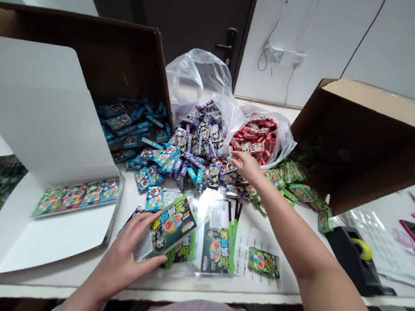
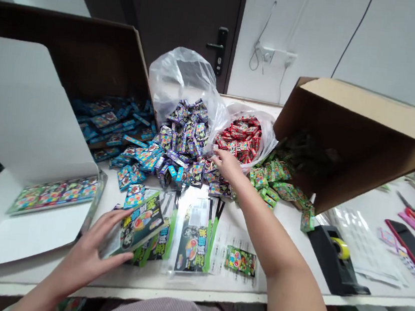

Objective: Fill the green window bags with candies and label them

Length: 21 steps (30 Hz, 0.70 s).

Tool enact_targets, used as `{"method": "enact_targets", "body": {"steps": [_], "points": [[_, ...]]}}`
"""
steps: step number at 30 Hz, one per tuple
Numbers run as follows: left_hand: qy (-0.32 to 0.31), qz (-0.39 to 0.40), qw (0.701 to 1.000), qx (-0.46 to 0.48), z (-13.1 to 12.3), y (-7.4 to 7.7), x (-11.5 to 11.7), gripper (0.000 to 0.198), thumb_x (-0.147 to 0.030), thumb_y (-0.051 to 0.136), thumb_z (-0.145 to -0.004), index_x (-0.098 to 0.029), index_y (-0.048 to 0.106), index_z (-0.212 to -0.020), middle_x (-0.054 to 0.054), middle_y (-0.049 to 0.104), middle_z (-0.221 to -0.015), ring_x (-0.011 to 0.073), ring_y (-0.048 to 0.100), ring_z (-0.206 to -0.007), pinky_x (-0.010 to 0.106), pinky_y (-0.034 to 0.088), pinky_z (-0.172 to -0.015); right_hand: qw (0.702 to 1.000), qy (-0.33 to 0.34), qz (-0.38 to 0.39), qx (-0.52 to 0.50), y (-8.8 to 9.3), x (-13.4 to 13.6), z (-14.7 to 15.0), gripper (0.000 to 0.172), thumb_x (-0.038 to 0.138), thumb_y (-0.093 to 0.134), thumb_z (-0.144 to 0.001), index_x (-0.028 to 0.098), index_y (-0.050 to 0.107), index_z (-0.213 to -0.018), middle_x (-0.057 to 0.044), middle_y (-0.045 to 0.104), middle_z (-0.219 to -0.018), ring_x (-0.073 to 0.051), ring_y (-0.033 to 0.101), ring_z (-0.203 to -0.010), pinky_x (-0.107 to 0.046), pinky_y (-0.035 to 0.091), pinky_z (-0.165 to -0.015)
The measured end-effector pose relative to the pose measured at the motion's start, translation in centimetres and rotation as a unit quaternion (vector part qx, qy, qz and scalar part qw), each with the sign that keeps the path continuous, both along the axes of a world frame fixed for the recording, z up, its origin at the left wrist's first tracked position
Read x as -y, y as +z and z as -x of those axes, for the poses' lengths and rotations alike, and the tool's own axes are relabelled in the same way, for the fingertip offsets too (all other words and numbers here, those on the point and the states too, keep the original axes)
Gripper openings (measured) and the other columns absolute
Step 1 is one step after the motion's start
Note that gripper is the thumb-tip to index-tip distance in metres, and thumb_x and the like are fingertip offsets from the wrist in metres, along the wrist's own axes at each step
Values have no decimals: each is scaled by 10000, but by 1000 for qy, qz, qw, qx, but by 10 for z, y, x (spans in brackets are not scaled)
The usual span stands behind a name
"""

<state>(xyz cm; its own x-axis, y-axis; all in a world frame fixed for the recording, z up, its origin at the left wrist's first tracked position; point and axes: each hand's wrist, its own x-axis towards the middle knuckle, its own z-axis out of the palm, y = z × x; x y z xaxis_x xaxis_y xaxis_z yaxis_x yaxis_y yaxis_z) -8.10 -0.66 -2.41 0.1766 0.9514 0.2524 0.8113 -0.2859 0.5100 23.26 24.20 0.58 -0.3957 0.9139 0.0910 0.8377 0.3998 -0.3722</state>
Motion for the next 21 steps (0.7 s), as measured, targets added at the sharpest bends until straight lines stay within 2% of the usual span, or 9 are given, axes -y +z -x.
{"method": "enact_targets", "body": {"steps": [3,5,7,9,12,16,18,21], "points": [[14,6,1000,-3,4,-3,2,665,-475,633,-816,-299,372,-1402,103,485,-1345,312,525,-1234,465,484,-999,998,-30,38,37,0,-30,-16,268,296,506,-956,180,613,-1172,-105,630,-1202,-233,597,-1097,-417,464,-961],[16,6,1000,-3,4,-6,3,667,-479,633,-814,-301,375,-1402,100,484,-1349,311,520,-1242,461,479,-1006,995,-29,71,56,-4,-41,-22,271,324,564,-932,186,602,-1163,-90,608,-1205,-216,609,-1040,-424,511,-895],[14,5,1000,-4,4,-8,3,673,-483,639,-808,-305,378,-1403,96,480,-1359,311,509,-1256,457,468,-1019,994,-28,90,58,-7,-46,-25,294,341,570,-930,187,584,-1180,-82,596,-1207,-199,615,-1004,-408,535,-849],[18,-1,1000,-2,4,-11,2,673,-488,640,-804,-309,385,-1400,93,479,-1367,312,504,-1261,456,464,-1023,995,-35,89,42,-5,-43,-29,276,335,579,-921,151,611,-1124,-79,639,-1113,-205,631,-951,-397,535,-825],[23,-6,1000,2,9,-12,1,672,-488,644,-801,-314,391,-1399,91,493,-1357,310,522,-1240,455,471,-1015,997,-29,75,-6,8,-26,-39,267,324,525,-931,118,648,-1047,-71,688,-988,-201,640,-891,-354,517,-807],[25,-4,1000,11,14,-10,-1,673,-503,651,-799,-311,395,-1390,91,506,-1332,313,524,-1230,478,464,-1018,990,50,117,-66,20,20,-44,342,351,430,-953,181,644,-1158,-23,713,-975,-148,652,-815,-272,520,-719],[23,0,1000,18,11,-8,-2,679,-514,649,-799,-299,394,-1391,96,499,-1329,315,504,-1246,495,443,-1035,975,126,166,-77,15,44,-35,310,353,477,-929,205,683,-1108,-12,724,-919,-147,657,-770,-268,523,-692],[-1,19,1000,23,3,-4,-4,687,-502,657,-801,-276,393,-1393,106,487,-1325,309,480,-1260,502,413,-1061,949,227,204,-73,-3,72,-16,221,291,586,-871,207,716,-1029,-36,732,-957,-174,669,-849,-303,522,-781]]}}
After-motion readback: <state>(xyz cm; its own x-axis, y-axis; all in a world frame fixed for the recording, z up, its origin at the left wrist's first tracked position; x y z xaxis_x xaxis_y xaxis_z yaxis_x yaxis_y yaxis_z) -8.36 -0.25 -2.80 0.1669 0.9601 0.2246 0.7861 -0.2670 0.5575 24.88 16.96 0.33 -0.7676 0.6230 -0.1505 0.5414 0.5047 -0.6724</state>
